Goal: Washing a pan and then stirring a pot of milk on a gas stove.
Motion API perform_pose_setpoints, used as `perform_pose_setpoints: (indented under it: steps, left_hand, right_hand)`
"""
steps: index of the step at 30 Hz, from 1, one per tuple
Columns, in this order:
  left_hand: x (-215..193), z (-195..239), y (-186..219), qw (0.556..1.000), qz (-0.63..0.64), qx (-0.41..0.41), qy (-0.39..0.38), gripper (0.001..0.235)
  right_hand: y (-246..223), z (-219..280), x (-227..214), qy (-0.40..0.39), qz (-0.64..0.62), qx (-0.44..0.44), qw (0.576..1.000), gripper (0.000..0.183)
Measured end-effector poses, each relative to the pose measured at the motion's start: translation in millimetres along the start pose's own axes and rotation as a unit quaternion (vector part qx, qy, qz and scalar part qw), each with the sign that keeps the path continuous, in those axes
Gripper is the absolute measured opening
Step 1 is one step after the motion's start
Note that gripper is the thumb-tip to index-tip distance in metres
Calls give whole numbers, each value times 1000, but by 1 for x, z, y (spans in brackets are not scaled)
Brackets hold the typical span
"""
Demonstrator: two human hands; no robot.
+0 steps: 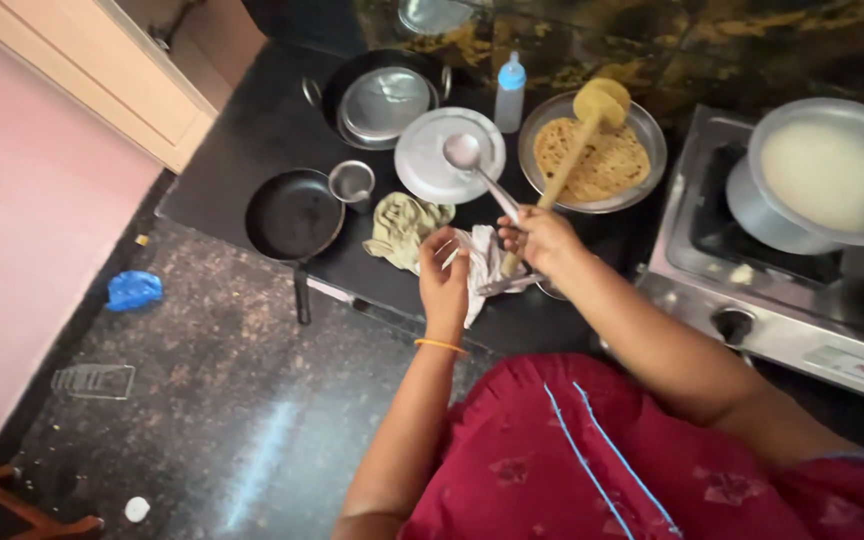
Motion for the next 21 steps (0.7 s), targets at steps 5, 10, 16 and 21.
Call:
perform_pose_setpoints:
  steps: [5,10,16,21]
  left_hand:
    - [-43,-10,12,999,-30,32,7,40]
    - [-52,-12,6,999,-44,-1,-14,42]
    - [-21,-2,27,978,-171,45,-113,65]
    - [30,14,39,942,-240,72,-225,81]
  right_hand:
    - [43,-42,17,45,35,28,998,13]
    - [43,-54,40,17,44,12,999,18]
    - [17,13,37,65,156,-18,986,63]
    - [-50,122,32,34,433,-267,860,76]
Point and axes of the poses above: each hand's wrist, its own z-axis away from the middle knuckle, its own x-axis out of the palm, y = z × x, the point moved 10 cm from there along -z, towards the middle knuckle, and after that the axes turned 2 degrees about -x, right-handed, at the moved point
